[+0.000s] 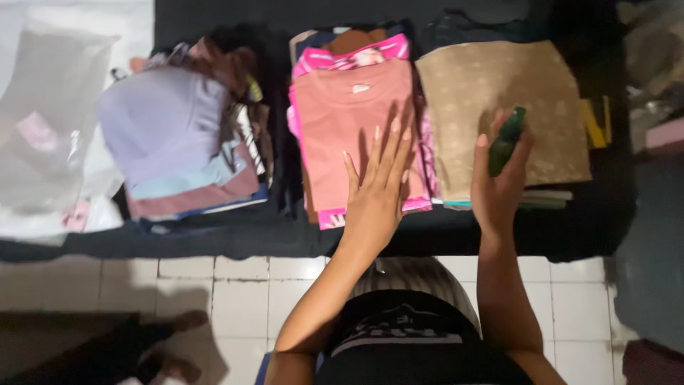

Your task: The person folds various garments, including t-shirts and pants, on a table. They use a spray bottle to mist the fabric before folding each item and then stack the folded clothes into neat piles.

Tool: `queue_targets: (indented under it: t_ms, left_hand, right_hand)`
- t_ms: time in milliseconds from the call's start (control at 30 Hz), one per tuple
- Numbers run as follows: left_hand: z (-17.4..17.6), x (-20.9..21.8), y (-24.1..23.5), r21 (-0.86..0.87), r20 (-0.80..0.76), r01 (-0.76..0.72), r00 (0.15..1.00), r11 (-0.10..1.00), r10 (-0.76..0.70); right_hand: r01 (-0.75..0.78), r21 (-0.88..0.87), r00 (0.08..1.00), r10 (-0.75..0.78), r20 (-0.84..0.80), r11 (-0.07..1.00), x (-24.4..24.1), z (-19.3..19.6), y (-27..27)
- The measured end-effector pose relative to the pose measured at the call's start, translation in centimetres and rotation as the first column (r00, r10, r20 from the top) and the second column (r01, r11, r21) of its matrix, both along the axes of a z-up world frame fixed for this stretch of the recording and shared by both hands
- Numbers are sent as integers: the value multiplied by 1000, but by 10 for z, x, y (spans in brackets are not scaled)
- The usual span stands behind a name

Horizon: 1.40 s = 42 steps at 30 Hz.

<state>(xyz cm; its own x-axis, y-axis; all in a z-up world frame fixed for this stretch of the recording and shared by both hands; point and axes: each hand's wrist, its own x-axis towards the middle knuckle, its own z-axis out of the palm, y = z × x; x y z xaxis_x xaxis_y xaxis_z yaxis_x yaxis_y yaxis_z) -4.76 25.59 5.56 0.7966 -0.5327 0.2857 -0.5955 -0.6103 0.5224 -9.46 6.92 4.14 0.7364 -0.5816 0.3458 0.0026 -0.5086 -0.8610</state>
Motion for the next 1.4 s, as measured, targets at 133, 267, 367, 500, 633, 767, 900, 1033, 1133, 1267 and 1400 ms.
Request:
queue_targets:
  t_ms: [133, 267, 367, 500, 633, 767, 900, 1033, 1133, 1267, 1400]
  left_hand:
    - [-1, 5, 4, -149, -59, -40, 998, 988, 31]
    - [4, 21, 46, 43, 30, -383, 924, 923, 381]
    - [1, 27, 60, -38, 34, -430, 902, 902, 431]
    - [-5, 16, 44, -17, 43, -368, 929, 930, 369]
    - [-10, 1, 16, -72, -47, -218, 975, 973, 215]
    - [-14, -10, -18, -102, -74, -122, 991, 987, 115]
    - [-18, -18, -53, -76, -38, -89, 995, 993, 87]
    - [-24, -28, -82, -99, -34, -24, 999, 995, 20]
    - [-32, -35, -104, -155, -75, 26, 996, 988, -38]
    - [-47, -48, -131, -130, -69, 9, 997, 991, -18]
    - [-54, -52, -136, -18, -67, -40, 997, 999, 39]
  right_hand:
    - [60, -49, 987, -67, -145, 997, -5, 4, 5]
    - [-343, -105, 937, 347, 26, 933, 4, 8, 82]
    - [-516, 64, 853, 506, 131, 854, 24, 3, 116]
    - [-397, 815, 841, 523, 139, 423, 26, 0, 81]
    - [-550, 761, 623, 437, 649, -344, 12, -7, 23]
    - [-568, 728, 617, 387, 685, -384, -8, -20, -5]
    - [-568, 819, 744, 376, 553, -81, -26, -21, -30]
    - [-474, 652, 870, 426, 247, 591, -36, 0, -72]
    - [-315, -64, 948, 317, 28, 947, -35, 19, -103]
    - [-231, -590, 972, 163, -167, 773, -30, 30, -133]
    - [-281, -676, 932, 24, -362, 681, -20, 20, -149]
